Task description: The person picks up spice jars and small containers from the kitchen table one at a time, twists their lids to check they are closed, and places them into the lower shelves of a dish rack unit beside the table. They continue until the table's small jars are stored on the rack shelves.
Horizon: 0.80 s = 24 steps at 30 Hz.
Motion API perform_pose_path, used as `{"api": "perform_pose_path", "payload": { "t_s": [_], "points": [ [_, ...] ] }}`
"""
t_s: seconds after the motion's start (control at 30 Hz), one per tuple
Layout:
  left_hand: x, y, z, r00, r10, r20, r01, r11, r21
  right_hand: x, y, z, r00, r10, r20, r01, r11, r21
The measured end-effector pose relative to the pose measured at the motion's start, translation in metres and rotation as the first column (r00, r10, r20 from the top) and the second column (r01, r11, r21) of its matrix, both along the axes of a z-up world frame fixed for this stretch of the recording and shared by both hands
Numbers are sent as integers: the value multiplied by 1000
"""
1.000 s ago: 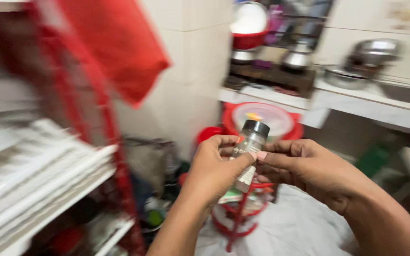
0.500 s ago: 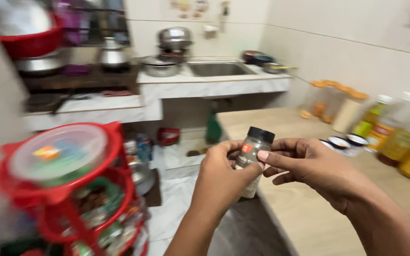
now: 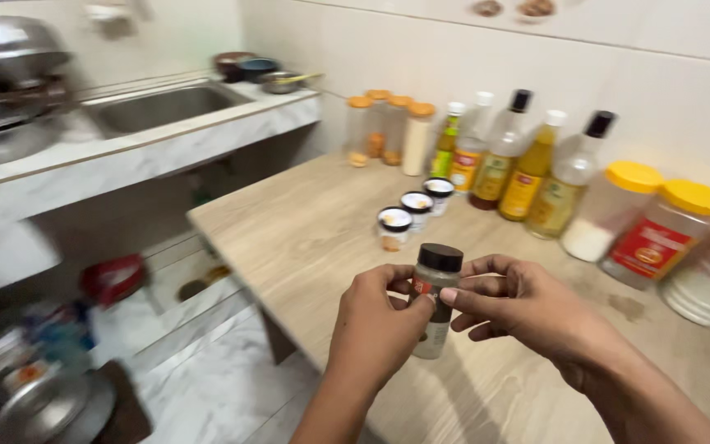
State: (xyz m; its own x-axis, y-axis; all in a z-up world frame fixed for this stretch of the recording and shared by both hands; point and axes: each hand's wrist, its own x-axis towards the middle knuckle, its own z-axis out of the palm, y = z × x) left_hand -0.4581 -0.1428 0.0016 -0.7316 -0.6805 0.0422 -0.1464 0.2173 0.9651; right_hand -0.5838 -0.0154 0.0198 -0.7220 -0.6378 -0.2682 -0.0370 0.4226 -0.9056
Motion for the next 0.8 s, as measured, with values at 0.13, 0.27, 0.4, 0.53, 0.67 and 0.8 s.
{"api": "perform_pose_path", "payload": {
  "t_s": [0.13,0.27,0.4,0.53,0.67,0.8],
  "points": [
    [-60,-15,-14,995,-94,21,91,987,131,-32,0,-3,991,-135,-19,135,991,8],
    [-119,-35,-24,975,-219,-45,222,973,66,-69,-14,-7,963,-254,-89,256,967,5],
    [-171,-60,-35,940,-338,-45,338,941,-3,-110,-31,-14,927,-362,-101,365,931,19],
    [-227,-86,-47,893,-441,-93,443,897,-5,-155,-52,-35,892,-438,-114,435,899,-47],
    [-286,-105,-65,875,-479,-61,469,874,-129,-206,-76,-70,825,-561,-69,548,824,-145],
    [-339,-109,-92,874,-482,54,485,869,-94,-252,-97,-107,802,-595,-48,572,789,-224]
  ]
}}
